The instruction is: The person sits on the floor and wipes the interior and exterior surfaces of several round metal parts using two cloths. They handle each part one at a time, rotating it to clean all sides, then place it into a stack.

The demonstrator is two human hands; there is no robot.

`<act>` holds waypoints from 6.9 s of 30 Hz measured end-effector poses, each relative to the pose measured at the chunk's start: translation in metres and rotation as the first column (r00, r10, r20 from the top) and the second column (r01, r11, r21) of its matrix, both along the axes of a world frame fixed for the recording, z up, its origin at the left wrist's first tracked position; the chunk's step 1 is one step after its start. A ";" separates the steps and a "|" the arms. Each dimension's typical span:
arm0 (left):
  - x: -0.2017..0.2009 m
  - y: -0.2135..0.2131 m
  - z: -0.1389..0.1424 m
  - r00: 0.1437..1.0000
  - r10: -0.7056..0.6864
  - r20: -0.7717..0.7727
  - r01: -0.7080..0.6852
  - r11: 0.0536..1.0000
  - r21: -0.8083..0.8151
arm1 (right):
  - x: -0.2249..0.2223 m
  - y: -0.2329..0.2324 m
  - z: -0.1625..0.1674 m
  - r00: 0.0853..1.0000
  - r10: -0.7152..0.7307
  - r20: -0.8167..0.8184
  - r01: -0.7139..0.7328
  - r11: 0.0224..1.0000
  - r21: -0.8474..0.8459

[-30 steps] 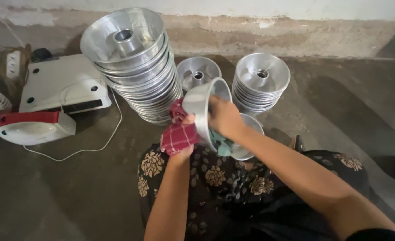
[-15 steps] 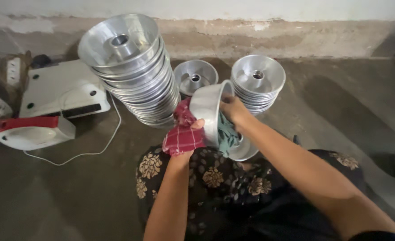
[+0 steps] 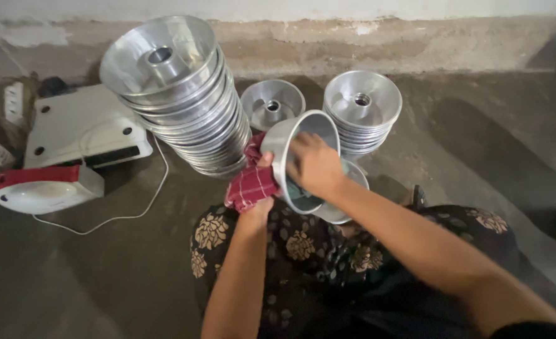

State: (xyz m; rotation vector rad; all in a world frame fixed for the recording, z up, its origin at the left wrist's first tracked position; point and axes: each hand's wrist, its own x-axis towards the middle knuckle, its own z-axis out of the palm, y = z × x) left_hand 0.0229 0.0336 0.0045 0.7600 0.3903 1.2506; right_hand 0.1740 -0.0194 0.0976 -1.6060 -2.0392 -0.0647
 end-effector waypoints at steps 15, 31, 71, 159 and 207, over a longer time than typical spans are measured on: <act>-0.009 0.001 -0.007 0.966 -0.146 0.212 0.174 0.978 -0.119 | -0.003 -0.010 0.027 0.906 0.299 0.298 -0.311 0.950 -0.007; -0.016 -0.001 -0.018 0.966 -0.065 0.250 0.103 0.985 -0.140 | -0.020 -0.001 0.028 0.944 0.273 0.184 -0.295 0.950 0.102; -0.002 0.004 -0.023 0.967 -0.060 0.247 0.083 0.993 -0.083 | -0.009 -0.007 0.020 0.907 0.235 0.349 -0.271 0.961 0.058; -0.013 -0.021 0.001 0.928 -0.211 0.307 0.237 0.970 -0.050 | 0.001 -0.007 0.023 0.929 0.296 0.221 -0.323 0.941 0.099; 0.004 -0.014 0.044 0.985 -0.143 0.096 0.128 0.981 0.147 | 0.023 -0.012 0.014 0.807 0.433 0.401 -0.520 0.843 0.138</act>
